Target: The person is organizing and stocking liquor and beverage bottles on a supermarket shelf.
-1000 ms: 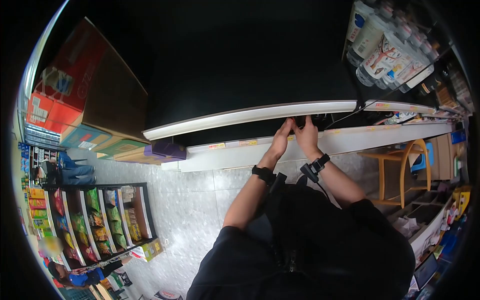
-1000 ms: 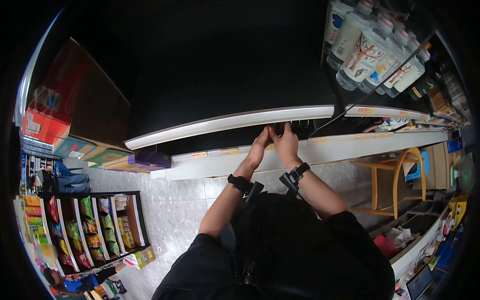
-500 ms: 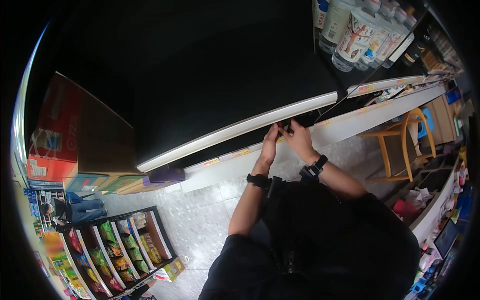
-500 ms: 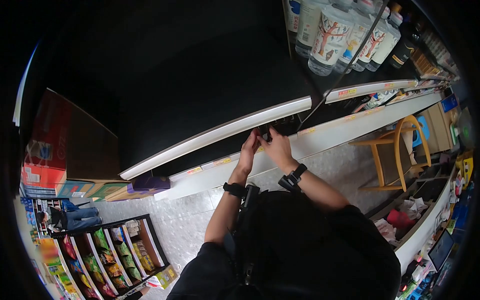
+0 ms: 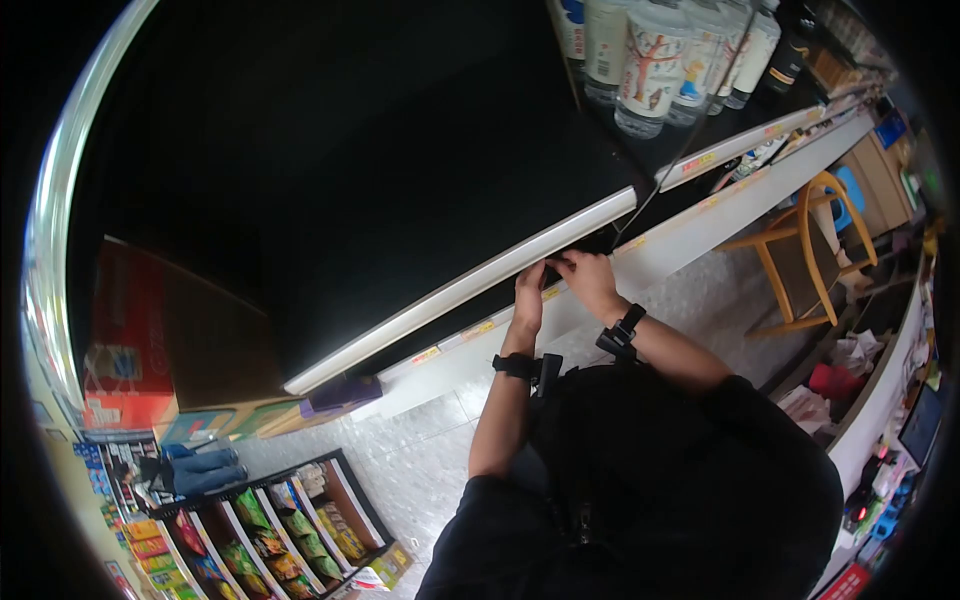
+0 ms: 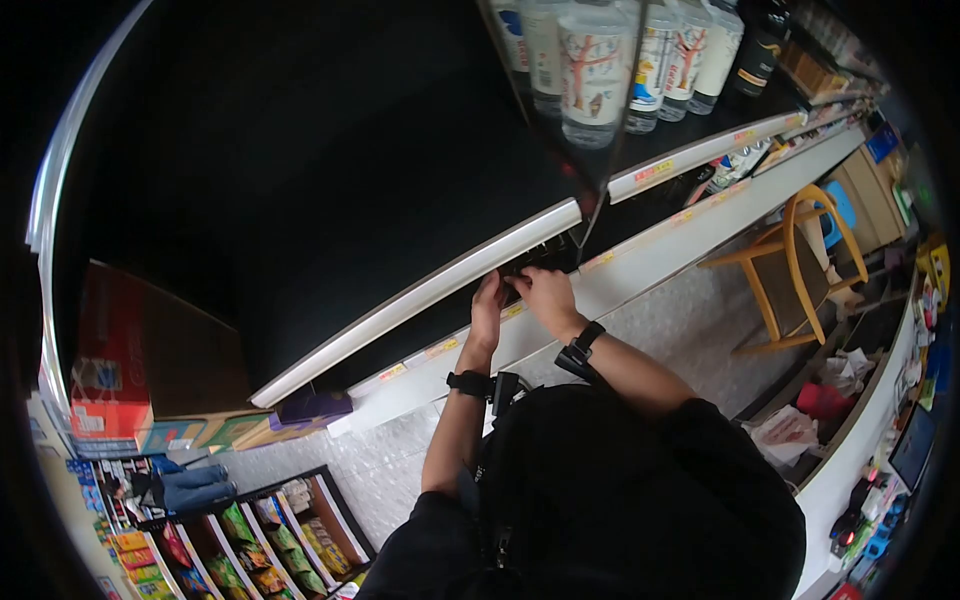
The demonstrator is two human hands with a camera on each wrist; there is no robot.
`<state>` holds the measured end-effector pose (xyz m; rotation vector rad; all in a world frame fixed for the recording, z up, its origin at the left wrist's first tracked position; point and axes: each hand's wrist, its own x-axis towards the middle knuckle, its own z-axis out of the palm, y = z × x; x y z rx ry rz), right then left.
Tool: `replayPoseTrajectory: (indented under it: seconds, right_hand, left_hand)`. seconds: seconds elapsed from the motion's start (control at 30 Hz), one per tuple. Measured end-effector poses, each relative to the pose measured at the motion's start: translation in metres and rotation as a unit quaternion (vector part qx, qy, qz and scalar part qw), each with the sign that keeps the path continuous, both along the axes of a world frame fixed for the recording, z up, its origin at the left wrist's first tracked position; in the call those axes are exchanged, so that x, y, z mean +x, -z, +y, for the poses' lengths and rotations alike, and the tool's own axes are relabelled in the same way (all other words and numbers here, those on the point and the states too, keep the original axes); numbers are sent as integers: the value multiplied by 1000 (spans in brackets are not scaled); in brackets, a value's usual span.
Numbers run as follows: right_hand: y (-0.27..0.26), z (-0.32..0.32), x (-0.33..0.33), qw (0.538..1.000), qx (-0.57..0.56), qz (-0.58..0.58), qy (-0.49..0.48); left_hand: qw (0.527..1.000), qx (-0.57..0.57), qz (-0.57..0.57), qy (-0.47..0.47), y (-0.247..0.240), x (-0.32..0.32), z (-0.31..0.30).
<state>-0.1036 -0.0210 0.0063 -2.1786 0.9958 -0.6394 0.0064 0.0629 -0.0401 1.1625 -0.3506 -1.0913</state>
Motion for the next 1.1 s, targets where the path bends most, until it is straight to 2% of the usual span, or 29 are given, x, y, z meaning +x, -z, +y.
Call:
replayPoseTrajectory:
  seconds: [0.03, 0.2, 0.23, 0.33, 0.4, 0.53, 0.6, 0.63, 0.7, 0.8, 0.97, 1.1]
  right_hand:
    - [-3, -1, -1, 1000, -9, 20, -2]
    - [-6, -4, -10, 999, 25, -16, -19]
    - [-4, -5, -13, 998, 40, -24, -32]
    - [1, -7, -31, 997, 57, -38, -47]
    - [10, -9, -51, 995, 60, -50, -54]
    - [28, -24, -100, 989, 106, -101, 9]
    - [30, -39, -116, 983, 93, -75, 138]
    - [29, -49, -119, 983, 96, -78, 138]
    - [24, -78, -126, 962, 46, -141, 227]
    - [16, -124, -123, 939, -2, -208, 274]
    - [8, -177, -109, 946, 17, -205, 249]
    - [4, -202, -102, 970, 14, -135, 201]
  left_hand:
    - [1000, -2, -2, 17, 2, 0, 0]
    - [1000, 14, -18, -14, -8, -6, 2]
    - [1000, 13, -23, 3, -10, -11, 2]
    - [990, 38, -65, -119, -20, -26, 7]
    - [989, 60, -83, -105, -28, -34, 14]
    - [985, 85, -115, -93, -36, -54, 14]
    - [986, 95, -118, -75, -38, -64, 9]
    - [985, 97, -121, -75, -37, -68, 5]
    - [986, 104, -119, -57, -34, -76, -2]
    - [986, 110, -115, -44, -31, -91, -18]
    - [982, 136, -130, -33, -36, -122, -47]
    - [977, 159, -135, -38, -43, -144, -62]
